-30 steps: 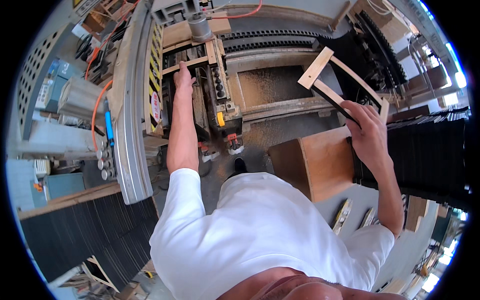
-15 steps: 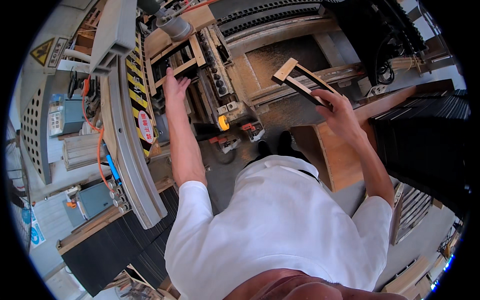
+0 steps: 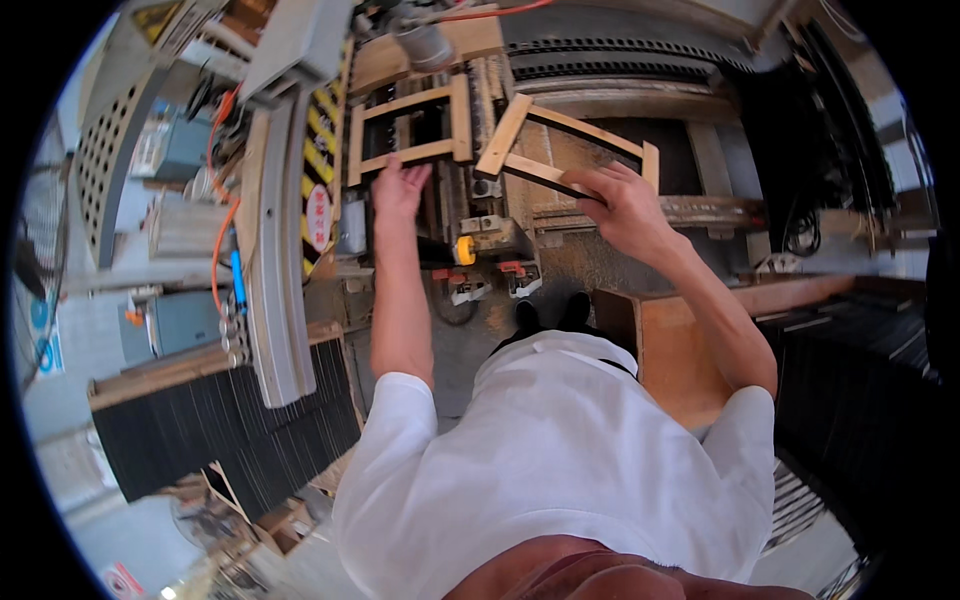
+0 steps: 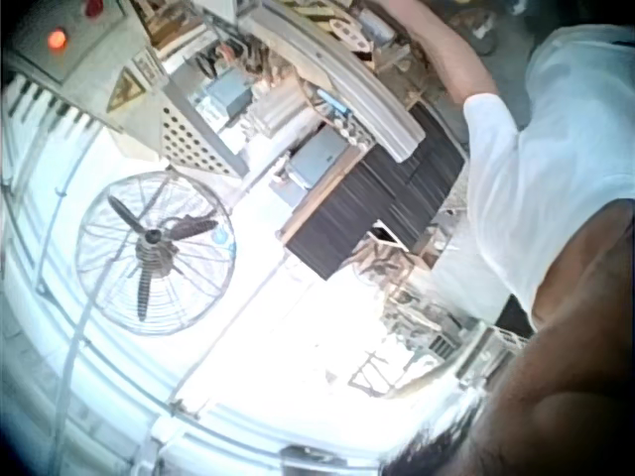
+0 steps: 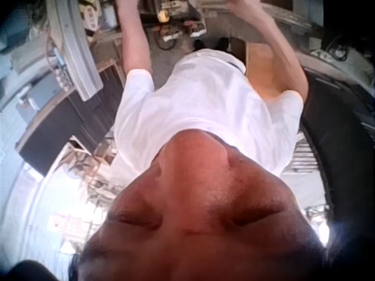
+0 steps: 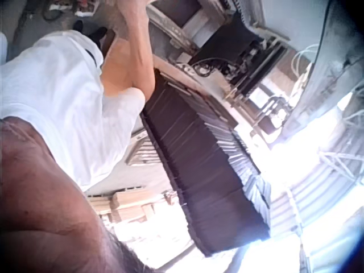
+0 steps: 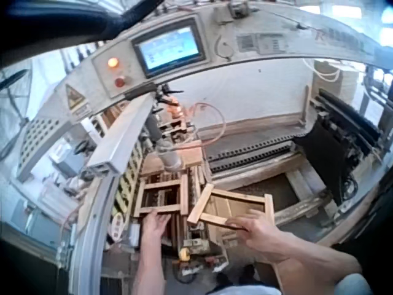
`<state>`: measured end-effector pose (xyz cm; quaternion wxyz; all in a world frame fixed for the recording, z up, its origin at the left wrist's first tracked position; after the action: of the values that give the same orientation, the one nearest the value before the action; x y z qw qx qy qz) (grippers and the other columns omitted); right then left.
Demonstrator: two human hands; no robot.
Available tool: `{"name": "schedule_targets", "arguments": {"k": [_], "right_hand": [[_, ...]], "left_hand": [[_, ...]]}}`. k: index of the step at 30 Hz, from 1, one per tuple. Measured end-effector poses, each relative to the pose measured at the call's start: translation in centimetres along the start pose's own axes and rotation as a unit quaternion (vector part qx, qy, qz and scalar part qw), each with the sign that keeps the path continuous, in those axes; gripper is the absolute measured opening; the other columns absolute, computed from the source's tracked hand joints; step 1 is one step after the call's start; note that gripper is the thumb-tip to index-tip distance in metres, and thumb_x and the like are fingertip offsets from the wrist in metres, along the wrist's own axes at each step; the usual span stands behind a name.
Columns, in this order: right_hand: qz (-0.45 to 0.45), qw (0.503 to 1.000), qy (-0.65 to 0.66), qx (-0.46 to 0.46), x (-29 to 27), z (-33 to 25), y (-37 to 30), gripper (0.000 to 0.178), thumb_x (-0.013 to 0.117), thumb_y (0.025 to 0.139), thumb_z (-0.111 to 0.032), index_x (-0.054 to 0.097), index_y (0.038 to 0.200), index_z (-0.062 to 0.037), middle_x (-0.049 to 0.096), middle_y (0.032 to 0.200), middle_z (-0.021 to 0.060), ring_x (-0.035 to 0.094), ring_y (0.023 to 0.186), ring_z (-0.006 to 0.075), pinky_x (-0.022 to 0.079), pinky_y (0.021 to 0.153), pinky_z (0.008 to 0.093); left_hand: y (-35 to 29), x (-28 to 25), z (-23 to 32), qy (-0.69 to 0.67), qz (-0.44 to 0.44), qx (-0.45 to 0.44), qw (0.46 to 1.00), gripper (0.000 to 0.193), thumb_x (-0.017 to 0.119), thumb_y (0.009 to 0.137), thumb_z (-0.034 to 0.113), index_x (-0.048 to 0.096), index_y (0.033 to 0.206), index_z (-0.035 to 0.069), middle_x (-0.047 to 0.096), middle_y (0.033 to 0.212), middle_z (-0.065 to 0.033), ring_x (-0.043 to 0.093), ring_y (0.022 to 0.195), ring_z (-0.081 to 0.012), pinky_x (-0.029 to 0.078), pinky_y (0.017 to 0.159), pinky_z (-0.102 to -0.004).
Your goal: The person repeatedly picks up small wooden frames from a conveyor belt, places them into a jig on a machine, and then removes them to place them back on the belt. This cycle is performed continuously for multiple frames.
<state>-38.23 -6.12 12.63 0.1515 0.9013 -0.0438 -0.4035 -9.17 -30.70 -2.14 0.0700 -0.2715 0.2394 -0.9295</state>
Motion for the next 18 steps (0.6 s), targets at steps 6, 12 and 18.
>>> {"name": "schedule_targets", "arguments": {"k": [6, 12, 18], "right_hand": [[-0.019, 0.984, -0.027, -0.178, 9.6, -4.2, 9.2, 0.034, 0.068, 0.073, -0.005, 0.065, 0.106, -0.0108, 0.066, 0.099, 0.0077, 0.059, 0.092, 0.0296, 0.048, 0.082, 0.0392], [-0.04, 0.974, -0.095, -0.204, 16.2, -4.7, 12.5, 0.036, 0.068, 0.075, -0.01, 0.064, 0.111, -0.0123, 0.065, 0.106, 0.0067, 0.057, 0.1, 0.029, 0.045, 0.088, 0.0408], [-0.071, 0.977, -0.132, -0.154, 16.8, -5.1, 13.2, 0.036, 0.067, 0.076, -0.011, 0.061, 0.112, -0.0125, 0.065, 0.099, 0.0093, 0.059, 0.094, 0.0313, 0.046, 0.084, 0.0418]], "left_hand": [[-7.0, -2.7, -2.4, -0.097, -0.179, -0.004, 0.979, 0.027, 0.048, 0.094, 0.007, 0.052, 0.12, 0.002, 0.057, 0.119, -0.0143, 0.057, 0.107, -0.0303, 0.049, 0.093, -0.0474], [-7.5, -3.4, -2.6, -0.139, -0.278, -0.014, 0.95, 0.032, 0.049, 0.092, 0.009, 0.052, 0.123, 0.004, 0.056, 0.123, -0.0108, 0.053, 0.115, -0.0264, 0.04, 0.103, -0.0469], [-5.3, -4.0, -3.4, -0.167, -0.26, -0.025, 0.951, 0.028, 0.053, 0.095, 0.017, 0.052, 0.122, 0.007, 0.057, 0.12, -0.007, 0.052, 0.113, -0.0227, 0.039, 0.103, -0.045]]}}
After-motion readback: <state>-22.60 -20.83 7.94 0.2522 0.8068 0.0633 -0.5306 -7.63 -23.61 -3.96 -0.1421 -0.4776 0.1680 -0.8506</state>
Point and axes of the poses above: each hand's wrist, its own y-axis towards the middle knuckle, its own x-axis out of the palm, z = x × y, the point moved 3 cm from there along y, towards the middle knuckle
